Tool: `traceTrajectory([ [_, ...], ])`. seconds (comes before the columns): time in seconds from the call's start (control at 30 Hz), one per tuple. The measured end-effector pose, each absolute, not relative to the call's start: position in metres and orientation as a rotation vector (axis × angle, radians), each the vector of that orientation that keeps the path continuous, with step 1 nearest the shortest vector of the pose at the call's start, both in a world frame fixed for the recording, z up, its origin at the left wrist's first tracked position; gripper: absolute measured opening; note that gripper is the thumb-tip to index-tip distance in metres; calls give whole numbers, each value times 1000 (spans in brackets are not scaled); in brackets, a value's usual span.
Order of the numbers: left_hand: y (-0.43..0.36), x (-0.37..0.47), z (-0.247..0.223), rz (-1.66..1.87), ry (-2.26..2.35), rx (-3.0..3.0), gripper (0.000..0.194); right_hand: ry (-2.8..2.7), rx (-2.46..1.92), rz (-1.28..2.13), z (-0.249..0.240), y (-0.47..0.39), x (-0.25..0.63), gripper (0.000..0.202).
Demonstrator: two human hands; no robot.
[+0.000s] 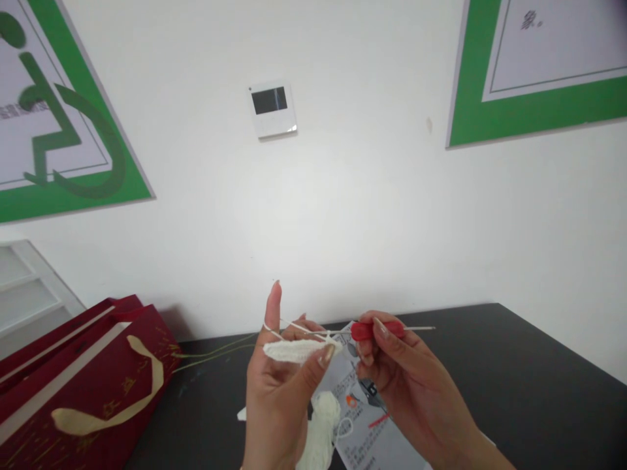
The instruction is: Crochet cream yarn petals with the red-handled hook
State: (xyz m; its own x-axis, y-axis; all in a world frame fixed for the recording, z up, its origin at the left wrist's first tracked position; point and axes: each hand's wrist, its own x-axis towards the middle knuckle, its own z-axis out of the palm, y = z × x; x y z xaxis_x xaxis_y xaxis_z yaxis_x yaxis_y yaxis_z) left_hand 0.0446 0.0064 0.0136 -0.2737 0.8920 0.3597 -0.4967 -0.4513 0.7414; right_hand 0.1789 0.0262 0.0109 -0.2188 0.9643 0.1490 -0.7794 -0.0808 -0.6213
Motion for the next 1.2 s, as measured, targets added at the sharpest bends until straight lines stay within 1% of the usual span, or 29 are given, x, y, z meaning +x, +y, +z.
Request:
traceTrajectory([
  [0.07,5,49,16,1819,616,910,90,-792,-367,1543,8,24,177,13],
  [0.13,4,55,15,1779,616,857,96,-951,-403,1354,4,22,175,8],
  [0.2,5,63,13,1747,624,809,97,-1099,-449,1182,0,22,173,10],
  [0.27,6,68,9,1714,622,778,94,-1171,-482,1089,-3,24,172,12],
  [0.33,7,69,5,1689,631,772,89,-1173,-479,1089,-6,28,173,12],
  [0.43,9,61,4,1646,663,840,76,-1153,-449,1095,-8,36,176,14],
  [0.57,10,40,12,1437,638,1055,66,-1099,-489,1010,-6,39,181,14],
  [0.67,12,28,18,1340,605,1168,53,-1063,-500,1026,-2,37,183,12],
  [0.7,13,26,19,1341,597,1181,51,-1055,-497,1044,-1,36,184,12],
  [0.8,17,21,20,1309,579,1210,62,-1001,-486,1127,5,34,186,13],
  [0.87,21,14,19,1209,569,1242,66,-933,-476,1195,11,33,191,15],
  [0.97,29,-4,17,1062,567,1276,49,-854,-451,1289,26,28,206,19],
  [1.0,31,-11,15,1041,572,1281,49,-839,-442,1312,30,26,211,21],
  [1.07,36,-24,10,1039,606,1283,47,-819,-425,1346,38,21,220,23],
  [1.2,42,-39,-14,1246,709,1247,40,-808,-409,1377,48,19,227,24],
])
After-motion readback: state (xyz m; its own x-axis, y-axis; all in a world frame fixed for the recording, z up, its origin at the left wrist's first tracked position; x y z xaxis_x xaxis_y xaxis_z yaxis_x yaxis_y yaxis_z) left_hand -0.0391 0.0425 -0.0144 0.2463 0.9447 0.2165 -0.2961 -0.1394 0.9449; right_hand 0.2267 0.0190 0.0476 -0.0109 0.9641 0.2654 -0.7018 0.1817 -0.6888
